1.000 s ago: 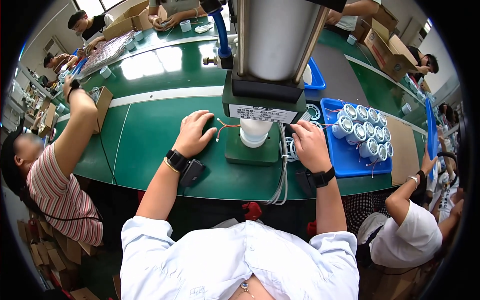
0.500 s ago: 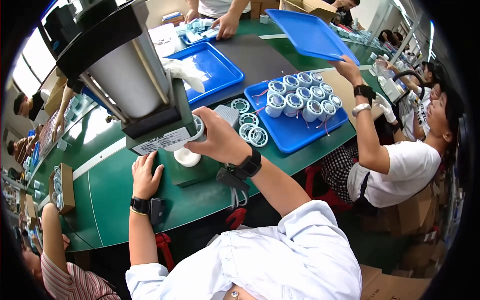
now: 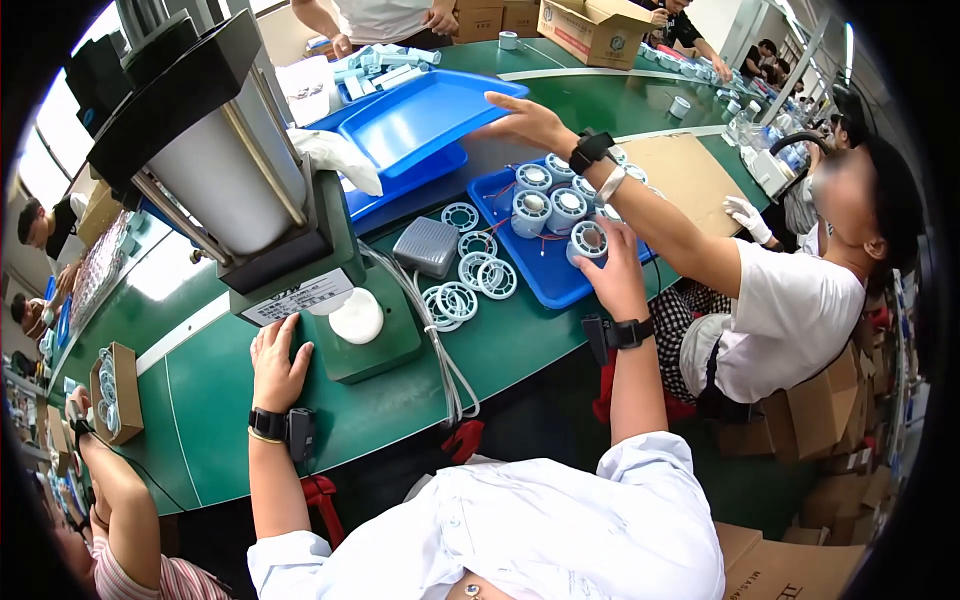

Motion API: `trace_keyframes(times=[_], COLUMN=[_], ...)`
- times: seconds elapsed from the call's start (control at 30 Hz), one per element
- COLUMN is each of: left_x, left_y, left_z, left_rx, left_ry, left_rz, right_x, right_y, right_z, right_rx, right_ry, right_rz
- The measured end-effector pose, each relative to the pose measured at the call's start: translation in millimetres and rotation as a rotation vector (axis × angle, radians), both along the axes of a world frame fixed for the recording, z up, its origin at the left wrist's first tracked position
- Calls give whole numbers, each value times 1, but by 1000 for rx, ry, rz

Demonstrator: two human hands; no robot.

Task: The person picks up a white component from a tray, places it into a press machine, and operates the press. They then remove the component and place it back onto the blue tray.

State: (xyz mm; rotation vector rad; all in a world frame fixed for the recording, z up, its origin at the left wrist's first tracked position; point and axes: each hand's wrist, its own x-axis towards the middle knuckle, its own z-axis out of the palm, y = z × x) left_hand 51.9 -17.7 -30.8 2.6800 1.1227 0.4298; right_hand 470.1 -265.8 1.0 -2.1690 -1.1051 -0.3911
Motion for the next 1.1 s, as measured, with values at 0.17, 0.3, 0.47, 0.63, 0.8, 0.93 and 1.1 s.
trace_keyframes(times=[0.17, 0.3, 0.47, 0.63, 0.8, 0.93, 1.1], left_x=[-1, -7, -2, 5, -9, -3, -2], left_y=[-1, 5, 1, 3, 10, 6, 8], left_z=[2, 0, -4, -2, -14, -3, -8], left_rx=[-28, -127, 45, -14, 80, -50, -3], left_ry=[2, -73, -92, -35, -116, -52, -65], left_rz=[-21, 30, -15, -46, -73, -50, -48], right_x=[-23, -73, -76, -27, -13, 25, 37], right_y=[1, 35, 107, 197, 244, 269, 292], right_z=[4, 31, 50, 40, 54, 34, 14], right_rx=[108, 15, -5, -194, -412, -468, -441], right_ry=[57, 504, 332, 234, 323, 279, 287], right_rz=[63, 412, 737, 589, 359, 129, -28])
